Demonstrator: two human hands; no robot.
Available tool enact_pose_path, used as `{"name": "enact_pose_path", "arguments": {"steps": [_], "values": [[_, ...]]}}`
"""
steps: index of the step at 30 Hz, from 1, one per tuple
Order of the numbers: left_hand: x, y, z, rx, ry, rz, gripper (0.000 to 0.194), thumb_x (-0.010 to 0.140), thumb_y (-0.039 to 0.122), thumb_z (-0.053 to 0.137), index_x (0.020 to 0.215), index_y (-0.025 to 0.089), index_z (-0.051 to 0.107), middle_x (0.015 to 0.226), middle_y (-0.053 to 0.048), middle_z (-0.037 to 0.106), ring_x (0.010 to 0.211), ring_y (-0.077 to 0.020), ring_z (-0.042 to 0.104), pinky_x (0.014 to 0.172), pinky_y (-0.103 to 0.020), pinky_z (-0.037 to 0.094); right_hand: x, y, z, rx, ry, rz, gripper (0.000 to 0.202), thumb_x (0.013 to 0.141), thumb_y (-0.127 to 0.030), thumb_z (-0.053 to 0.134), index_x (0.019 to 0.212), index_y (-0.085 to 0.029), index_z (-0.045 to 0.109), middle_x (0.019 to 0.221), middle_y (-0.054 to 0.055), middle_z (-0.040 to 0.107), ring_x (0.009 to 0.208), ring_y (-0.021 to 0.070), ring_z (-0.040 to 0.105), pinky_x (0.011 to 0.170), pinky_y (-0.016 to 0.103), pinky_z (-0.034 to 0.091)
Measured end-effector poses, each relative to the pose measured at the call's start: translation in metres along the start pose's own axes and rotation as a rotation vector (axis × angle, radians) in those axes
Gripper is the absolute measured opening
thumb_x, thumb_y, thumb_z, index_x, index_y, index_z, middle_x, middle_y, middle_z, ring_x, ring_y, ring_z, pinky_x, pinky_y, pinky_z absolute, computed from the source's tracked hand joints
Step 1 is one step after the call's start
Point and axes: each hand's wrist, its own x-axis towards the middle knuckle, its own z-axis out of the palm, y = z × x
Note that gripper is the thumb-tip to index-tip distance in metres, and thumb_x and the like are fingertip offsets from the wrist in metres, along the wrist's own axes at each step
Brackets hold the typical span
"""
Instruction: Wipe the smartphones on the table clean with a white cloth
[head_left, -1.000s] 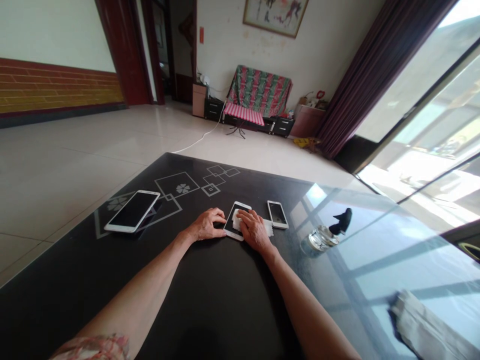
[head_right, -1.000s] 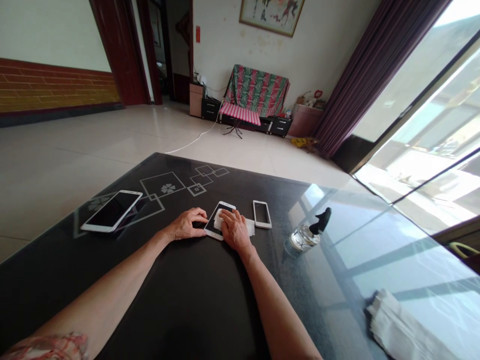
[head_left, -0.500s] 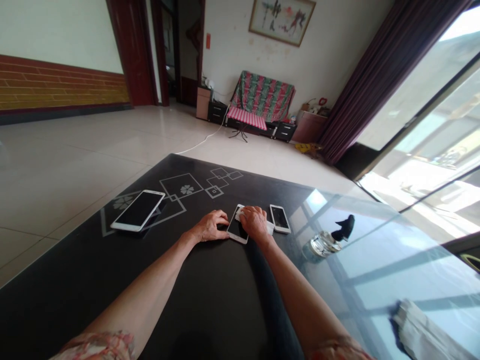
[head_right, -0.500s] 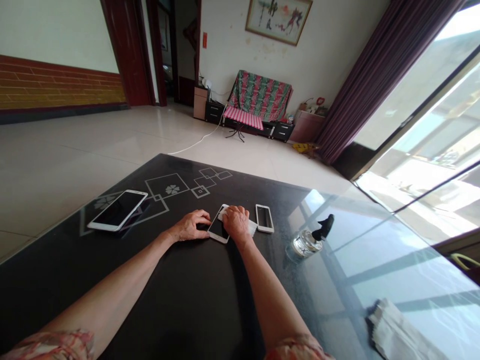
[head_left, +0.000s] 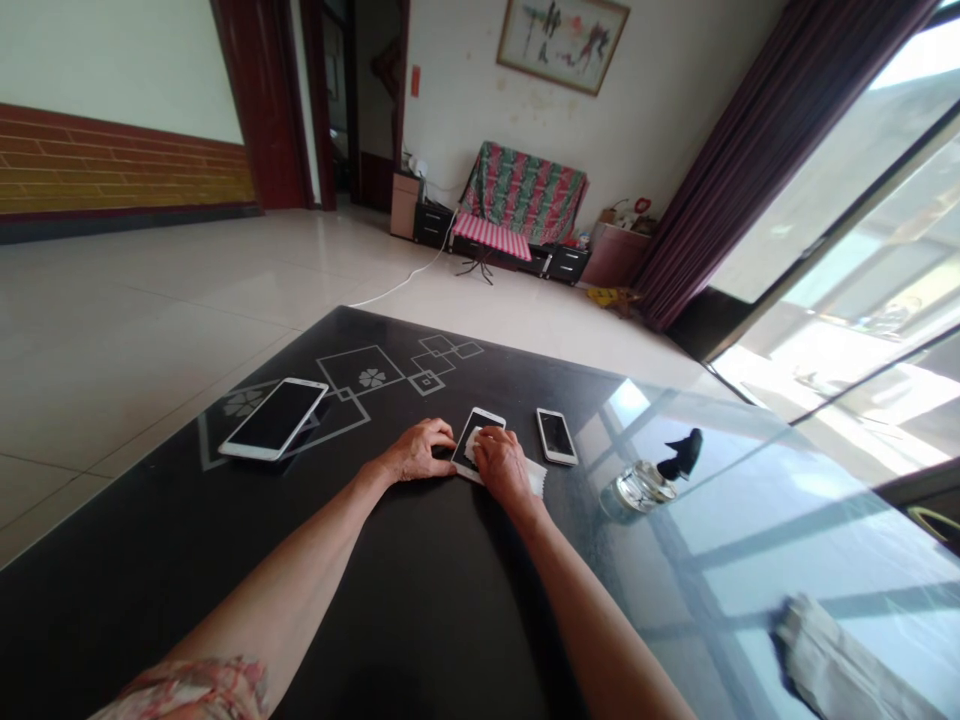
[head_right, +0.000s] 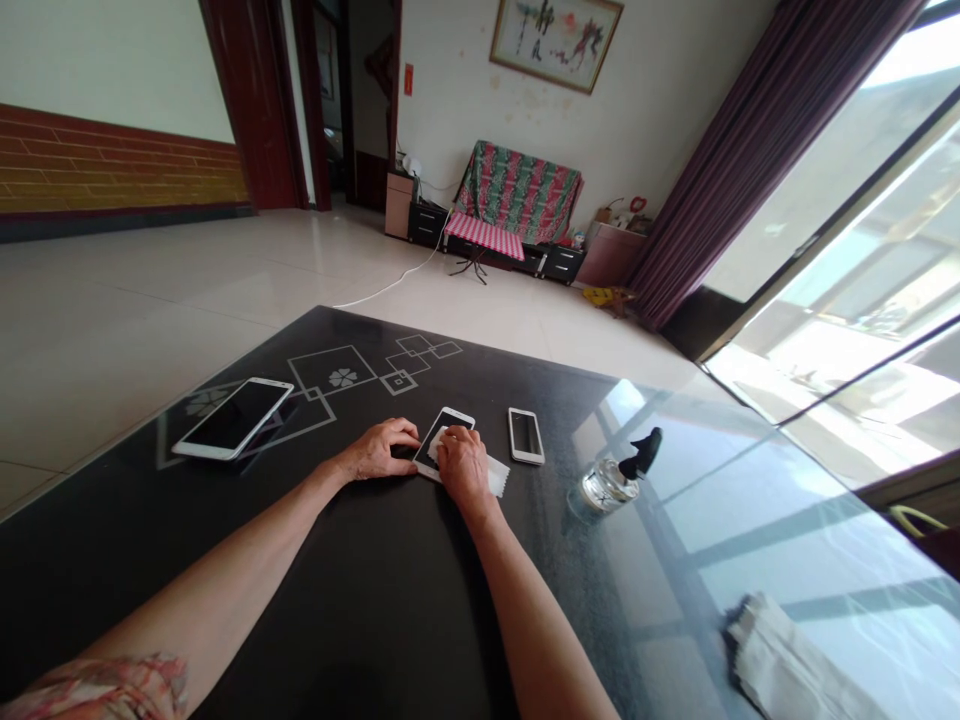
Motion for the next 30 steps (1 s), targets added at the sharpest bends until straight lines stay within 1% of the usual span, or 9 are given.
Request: {"name": "enact_pose_path", "arguments": {"steps": [5, 10, 15, 20, 24, 30], "values": [[0.0, -0.001, 0.0, 0.012, -0.012, 0.011, 0.029, 0.066, 0.032, 0.076, 0.093, 0.023, 0.073, 0.103, -0.003, 0.063, 0.094, -0.0197, 0.059, 0.09, -0.032, 0.046, 0.019, 0.006, 0.009, -0.017, 0.034, 0.045, 0.022, 0.089, -0.018, 0.047, 0.09, -0.021, 0.069, 0.098, 0.009, 0.065, 0.095, 0.0224, 0.055, 0.089, 0.033, 0.039], [0.0, -0.003, -0.001, 0.024, -0.036, 0.004, 0.032, 0.066, 0.035, 0.077, 0.095, 0.022, 0.073, 0.104, -0.003, 0.062, 0.096, -0.0207, 0.059, 0.091, -0.033, 0.045, 0.035, 0.017, 0.017, -0.023, 0.089, 0.074, 0.023, 0.087, -0.015, 0.047, 0.089, -0.023, 0.069, 0.096, 0.008, 0.065, 0.09, 0.0221, 0.055, 0.086, 0.033, 0.038], [0.0, 0.0, -0.002, 0.034, -0.037, -0.01, 0.031, 0.066, 0.035, 0.077, 0.094, 0.022, 0.073, 0.104, -0.004, 0.063, 0.094, -0.0208, 0.058, 0.09, -0.034, 0.046, 0.048, 0.027, 0.022, -0.06, 0.079, 0.095, 0.025, 0.089, -0.017, 0.045, 0.084, -0.022, 0.07, 0.096, 0.008, 0.064, 0.092, 0.0216, 0.055, 0.085, 0.032, 0.037], [0.0, 0.003, -0.004, 0.029, -0.041, -0.022, 0.032, 0.065, 0.034, 0.079, 0.094, 0.021, 0.073, 0.105, -0.004, 0.062, 0.096, -0.0214, 0.058, 0.09, -0.034, 0.045, 0.058, 0.031, 0.025, -0.063, 0.058, 0.141, 0.025, 0.09, -0.019, 0.046, 0.09, -0.022, 0.071, 0.101, 0.009, 0.064, 0.094, 0.0211, 0.054, 0.086, 0.032, 0.036], [0.0, 0.003, -0.004, 0.023, -0.036, -0.016, 0.03, 0.066, 0.035, 0.078, 0.093, 0.022, 0.073, 0.104, -0.004, 0.062, 0.097, -0.0209, 0.058, 0.091, -0.033, 0.045, 0.055, 0.028, 0.021, -0.072, 0.028, 0.142, 0.025, 0.091, -0.018, 0.046, 0.091, -0.021, 0.071, 0.102, 0.008, 0.064, 0.095, 0.0199, 0.053, 0.087, 0.03, 0.035], [0.001, 0.002, -0.003, 0.014, -0.035, -0.011, 0.03, 0.066, 0.033, 0.077, 0.094, 0.022, 0.073, 0.105, -0.004, 0.062, 0.098, -0.0203, 0.058, 0.091, -0.031, 0.044, 0.028, 0.012, 0.011, -0.043, 0.032, 0.074, 0.026, 0.091, -0.018, 0.046, 0.096, -0.021, 0.071, 0.106, 0.007, 0.064, 0.092, 0.0189, 0.054, 0.088, 0.029, 0.035]]}}
